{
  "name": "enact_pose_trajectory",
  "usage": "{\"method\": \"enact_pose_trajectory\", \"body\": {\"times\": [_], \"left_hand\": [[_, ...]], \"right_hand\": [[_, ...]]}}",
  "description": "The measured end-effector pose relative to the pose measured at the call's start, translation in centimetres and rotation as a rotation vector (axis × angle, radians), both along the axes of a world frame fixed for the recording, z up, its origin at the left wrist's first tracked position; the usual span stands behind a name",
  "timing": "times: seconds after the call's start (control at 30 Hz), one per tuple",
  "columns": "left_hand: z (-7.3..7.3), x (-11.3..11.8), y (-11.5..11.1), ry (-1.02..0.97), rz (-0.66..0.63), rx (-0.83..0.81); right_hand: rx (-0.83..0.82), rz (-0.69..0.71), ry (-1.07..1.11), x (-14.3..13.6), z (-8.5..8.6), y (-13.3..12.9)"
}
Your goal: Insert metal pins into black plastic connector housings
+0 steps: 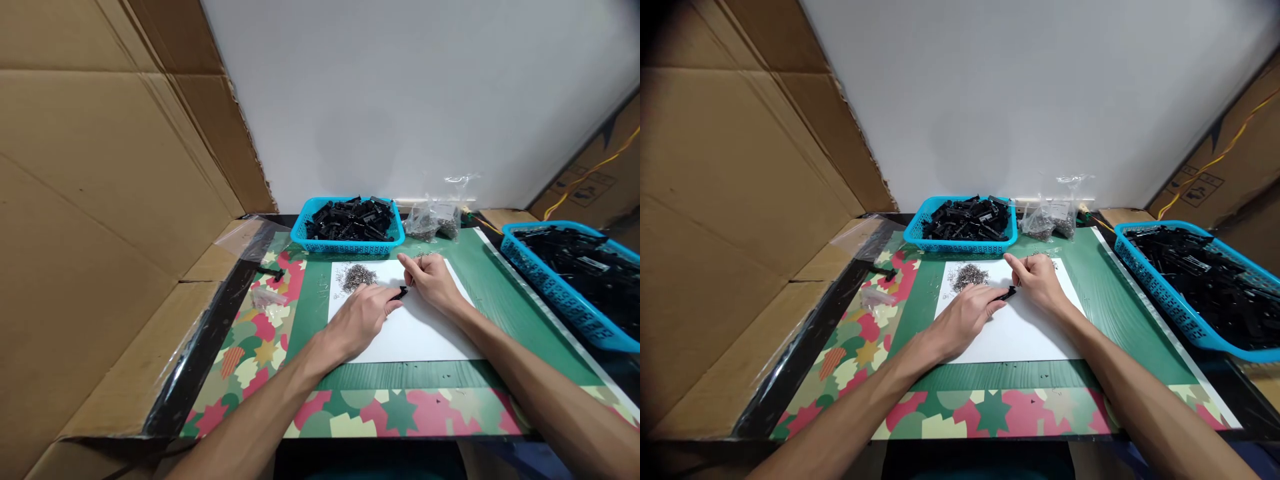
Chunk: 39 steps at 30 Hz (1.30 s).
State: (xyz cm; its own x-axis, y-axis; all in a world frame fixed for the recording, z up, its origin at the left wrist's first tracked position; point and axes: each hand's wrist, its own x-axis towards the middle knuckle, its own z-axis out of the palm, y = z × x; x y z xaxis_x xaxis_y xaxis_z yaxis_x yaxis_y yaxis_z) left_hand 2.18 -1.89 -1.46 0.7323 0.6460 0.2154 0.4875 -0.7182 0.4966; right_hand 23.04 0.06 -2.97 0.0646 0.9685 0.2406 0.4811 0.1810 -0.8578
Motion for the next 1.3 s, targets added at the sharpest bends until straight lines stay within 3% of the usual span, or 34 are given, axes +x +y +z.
{"method": "enact_pose_trajectory", "body": {"times": [0.17, 0.47, 0.67, 0.83, 0.93, 1.17, 1.3], "left_hand": [[-0.5, 0.1, 0.1, -0.03, 0.005, -0.022], [-0.2, 0.1, 0.2, -0.067, 0.011, -0.086], [-0.3, 0.1, 0.4, -0.169, 0.068, -0.357], [-0.2, 0.1, 0.5, -0.202, 0.075, -0.419], [-0.1, 0.1, 0.5, -0.202, 0.09, -0.427], [0.5, -0.1, 0.5, -0.338, 0.1, -0.426], [0.6, -0.3, 0.6, -0.451, 0.123, -0.41]], "right_hand": [[0.018, -0.083, 0.076, -0.2, -0.1, 0.2], [0.08, -0.081, -0.092, -0.5, -0.1, -0.2], [0.124, -0.103, -0.175, -0.7, -0.4, -0.5], [0.131, -0.085, -0.199, -0.8, -0.3, -0.5], [0.126, -0.092, -0.121, -0.9, -0.2, -0.6], [0.149, -0.22, 0.313, 0.2, 0.1, -1.4], [0.148, -0.142, 0.431, 0.4, 0.6, -1.3]]}}
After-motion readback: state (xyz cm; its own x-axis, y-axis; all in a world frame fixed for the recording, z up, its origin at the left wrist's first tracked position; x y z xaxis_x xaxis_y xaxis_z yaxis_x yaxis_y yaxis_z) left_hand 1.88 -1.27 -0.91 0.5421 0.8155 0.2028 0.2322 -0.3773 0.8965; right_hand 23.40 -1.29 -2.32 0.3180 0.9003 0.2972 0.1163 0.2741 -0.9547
